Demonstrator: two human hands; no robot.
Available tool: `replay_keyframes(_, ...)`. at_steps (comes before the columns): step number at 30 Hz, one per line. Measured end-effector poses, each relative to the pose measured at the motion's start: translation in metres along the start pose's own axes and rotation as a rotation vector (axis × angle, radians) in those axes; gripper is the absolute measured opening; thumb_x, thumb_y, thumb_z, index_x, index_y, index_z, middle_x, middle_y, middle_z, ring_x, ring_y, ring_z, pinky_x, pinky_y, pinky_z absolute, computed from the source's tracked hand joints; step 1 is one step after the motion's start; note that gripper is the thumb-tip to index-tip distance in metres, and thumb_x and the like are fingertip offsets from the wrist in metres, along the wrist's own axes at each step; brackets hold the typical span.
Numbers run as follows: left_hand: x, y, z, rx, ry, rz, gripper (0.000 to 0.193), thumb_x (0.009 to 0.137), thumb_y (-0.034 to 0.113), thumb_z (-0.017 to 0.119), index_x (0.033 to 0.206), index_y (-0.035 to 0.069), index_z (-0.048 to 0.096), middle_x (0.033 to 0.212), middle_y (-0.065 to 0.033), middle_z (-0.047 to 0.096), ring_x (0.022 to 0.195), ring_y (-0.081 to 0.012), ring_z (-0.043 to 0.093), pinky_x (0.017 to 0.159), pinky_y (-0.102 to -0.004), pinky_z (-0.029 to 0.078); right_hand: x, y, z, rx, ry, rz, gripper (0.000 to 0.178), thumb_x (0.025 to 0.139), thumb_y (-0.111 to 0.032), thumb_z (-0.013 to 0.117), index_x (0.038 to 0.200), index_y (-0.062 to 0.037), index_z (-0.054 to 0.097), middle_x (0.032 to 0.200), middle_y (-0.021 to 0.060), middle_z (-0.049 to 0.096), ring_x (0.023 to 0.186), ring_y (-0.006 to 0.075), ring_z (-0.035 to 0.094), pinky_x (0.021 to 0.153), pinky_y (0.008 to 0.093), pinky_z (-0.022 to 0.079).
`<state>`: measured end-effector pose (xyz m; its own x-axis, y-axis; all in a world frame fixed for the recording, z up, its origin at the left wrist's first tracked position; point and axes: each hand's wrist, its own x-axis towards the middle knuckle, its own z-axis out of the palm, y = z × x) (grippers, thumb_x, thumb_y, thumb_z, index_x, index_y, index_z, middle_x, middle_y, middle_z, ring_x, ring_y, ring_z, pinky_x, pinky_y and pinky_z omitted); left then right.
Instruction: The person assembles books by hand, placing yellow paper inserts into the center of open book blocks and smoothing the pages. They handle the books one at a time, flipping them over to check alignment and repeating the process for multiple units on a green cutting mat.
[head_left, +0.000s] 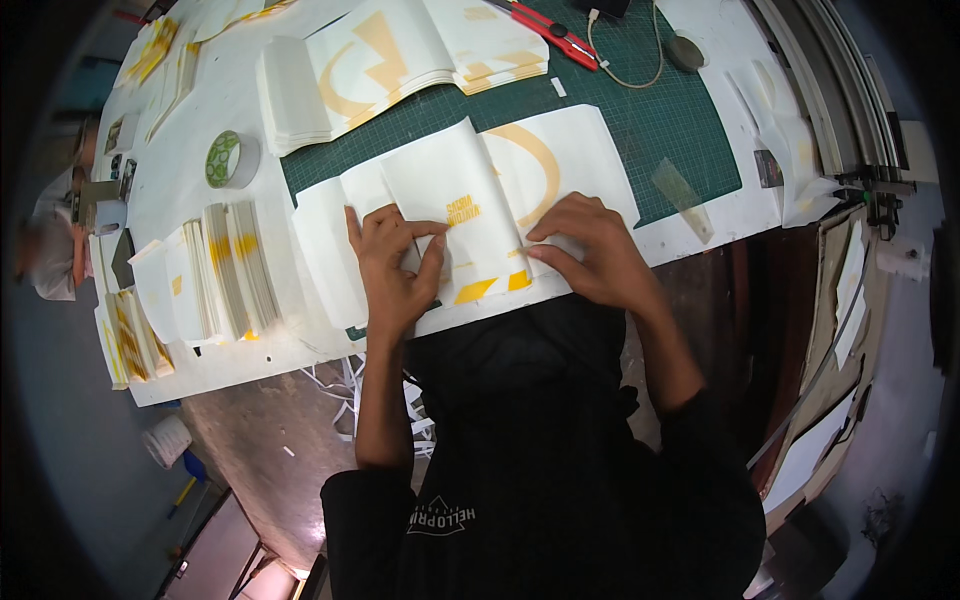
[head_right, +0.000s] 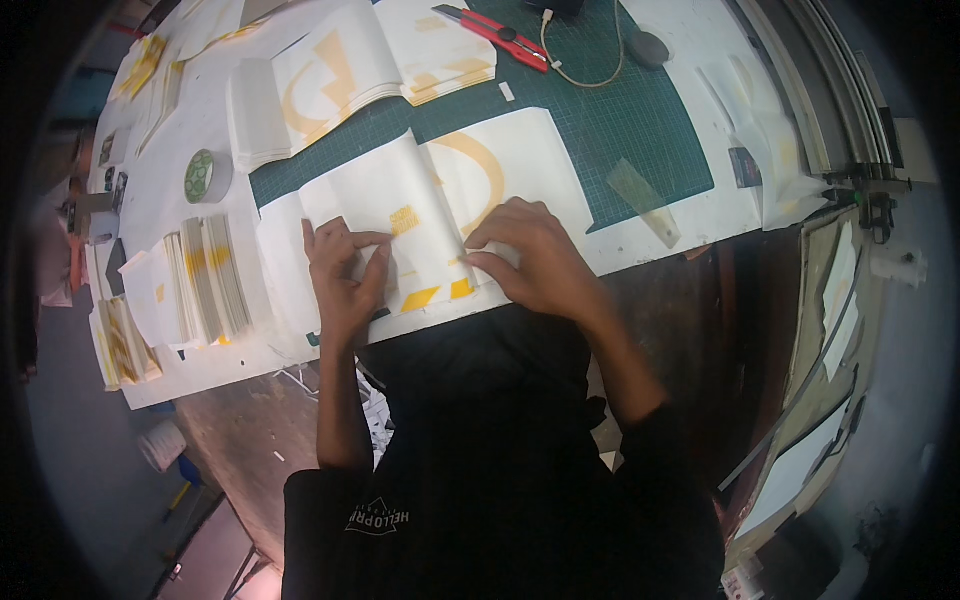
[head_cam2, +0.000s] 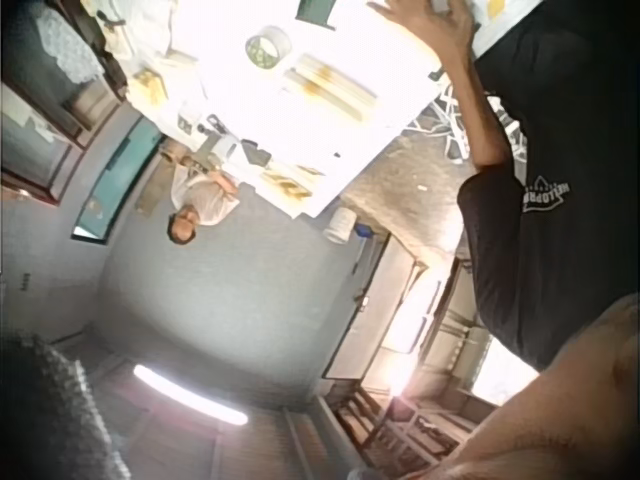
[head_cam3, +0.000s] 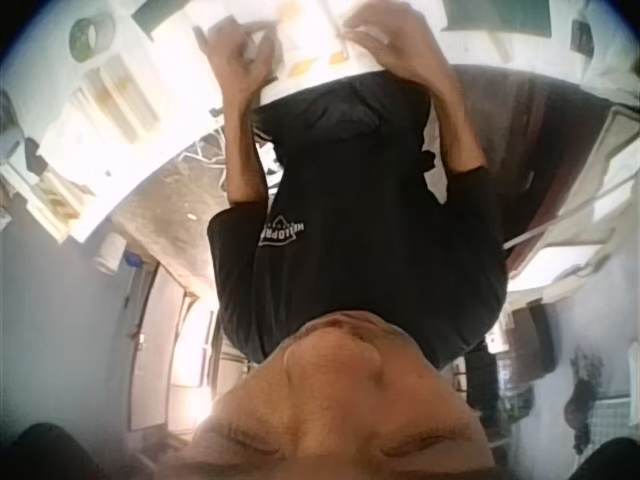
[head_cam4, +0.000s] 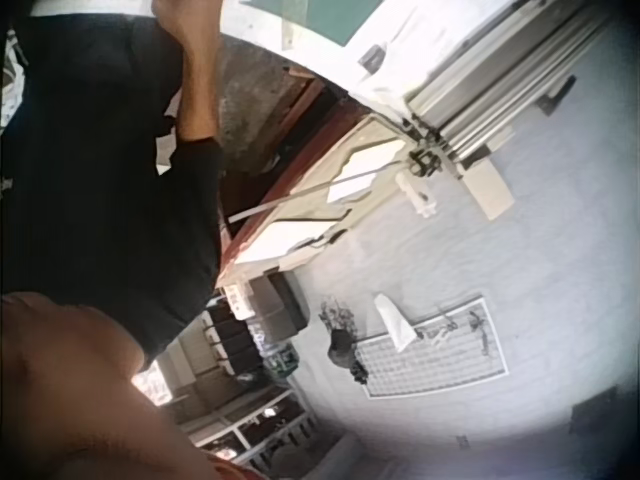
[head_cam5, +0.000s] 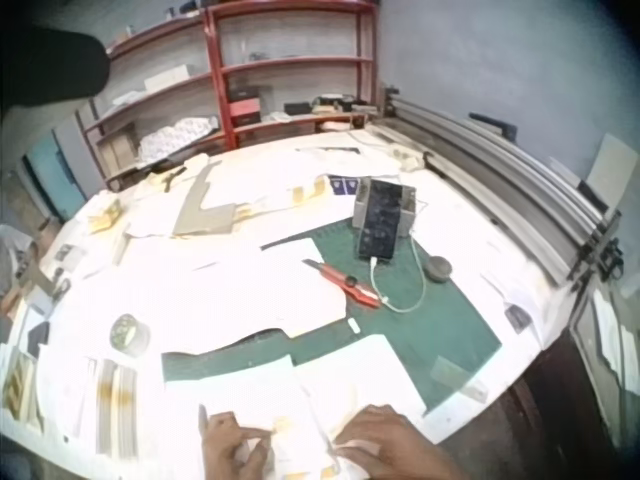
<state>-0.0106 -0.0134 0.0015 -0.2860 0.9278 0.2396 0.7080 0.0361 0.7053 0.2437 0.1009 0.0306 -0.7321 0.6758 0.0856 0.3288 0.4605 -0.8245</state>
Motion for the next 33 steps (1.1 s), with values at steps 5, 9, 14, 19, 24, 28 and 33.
replay_keyframes(5, 0.001, -0.002, -0.003, 0.01, -0.04, -0.007, 0.019, 0.08, 0.004, 0.073, 0.096, 0.011, 0.081, 0.083, -0.0069, 0.056, 0.109, -0.029, 0.059, 0.131, -0.0635, 0.007, 0.016, 0.002, 0.007, -0.1, -0.096, 0.024, 0.023, 0.082, -0.022, 0.091, 0.087, -0.0075, 0.074, 0.091, 0.0027, 0.073, 0.099, 0.0232, 0.065, 0.095, 0.0394, 0.042)
replay_keyframes(9, 0.001, 0.0, -0.003, 0.009, -0.051, -0.003, 0.019, 0.08, 0.004, 0.071, 0.096, 0.01, 0.081, 0.083, -0.0067, 0.055, 0.105, -0.0287, 0.058, 0.131, -0.0643, 0.006, 0.023, 0.002, 0.006, -0.155, -0.154, 0.036, 0.026, 0.081, -0.025, 0.093, 0.086, -0.0082, 0.073, 0.091, 0.002, 0.072, 0.099, 0.0233, 0.065, 0.094, 0.0398, 0.041)
replay_keyframes(14, 0.001, 0.0, -0.004, 0.023, -0.066, -0.015, 0.018, 0.08, 0.003, 0.071, 0.095, 0.01, 0.081, 0.079, -0.0063, 0.051, 0.102, -0.0283, 0.057, 0.131, -0.0645, 0.005, 0.025, 0.0, 0.005, -0.174, -0.186, 0.038, 0.028, 0.08, -0.026, 0.093, 0.086, -0.0075, 0.073, 0.089, 0.0025, 0.07, 0.099, 0.0236, 0.065, 0.094, 0.0405, 0.04)
replay_keyframes(19, 0.002, 0.0, -0.003, 0.03, -0.081, -0.009, 0.018, 0.082, 0.003, 0.072, 0.095, 0.01, 0.081, 0.078, -0.0062, 0.05, 0.102, -0.0287, 0.057, 0.131, -0.0655, 0.005, 0.026, 0.003, 0.004, -0.169, -0.199, 0.042, 0.028, 0.079, -0.026, 0.093, 0.088, -0.0074, 0.073, 0.088, 0.0032, 0.069, 0.098, 0.0242, 0.065, 0.093, 0.041, 0.041)
replay_keyframes(24, 0.001, -0.002, -0.002, 0.044, -0.073, -0.001, 0.017, 0.083, 0.004, 0.073, 0.096, 0.01, 0.082, 0.079, -0.0065, 0.053, 0.103, -0.029, 0.057, 0.131, -0.0661, 0.005, 0.028, 0.005, 0.003, -0.154, -0.223, 0.047, 0.028, 0.079, -0.024, 0.093, 0.089, -0.0066, 0.073, 0.086, 0.0041, 0.069, 0.094, 0.0253, 0.066, 0.091, 0.0413, 0.042)
replay_keyframes(28, 0.002, -0.001, -0.002, 0.041, -0.076, -0.001, 0.017, 0.083, 0.003, 0.073, 0.096, 0.01, 0.082, 0.08, -0.0068, 0.056, 0.104, -0.0292, 0.057, 0.131, -0.0659, 0.005, 0.03, 0.003, 0.001, -0.149, -0.275, 0.081, 0.024, 0.083, -0.022, 0.091, 0.089, -0.0072, 0.074, 0.092, 0.0071, 0.072, 0.099, 0.027, 0.065, 0.094, 0.0433, 0.04)
replay_keyframes(33, 0.002, -0.001, -0.004, 0.03, -0.09, -0.014, 0.018, 0.083, 0.002, 0.073, 0.096, 0.009, 0.082, 0.08, -0.0067, 0.055, 0.104, -0.0293, 0.057, 0.131, -0.0655, 0.005, 0.029, 0.008, 0.002, -0.174, -0.274, 0.049, 0.023, 0.083, -0.023, 0.09, 0.089, -0.0073, 0.074, 0.092, 0.0071, 0.072, 0.099, 0.0272, 0.065, 0.093, 0.0435, 0.04)
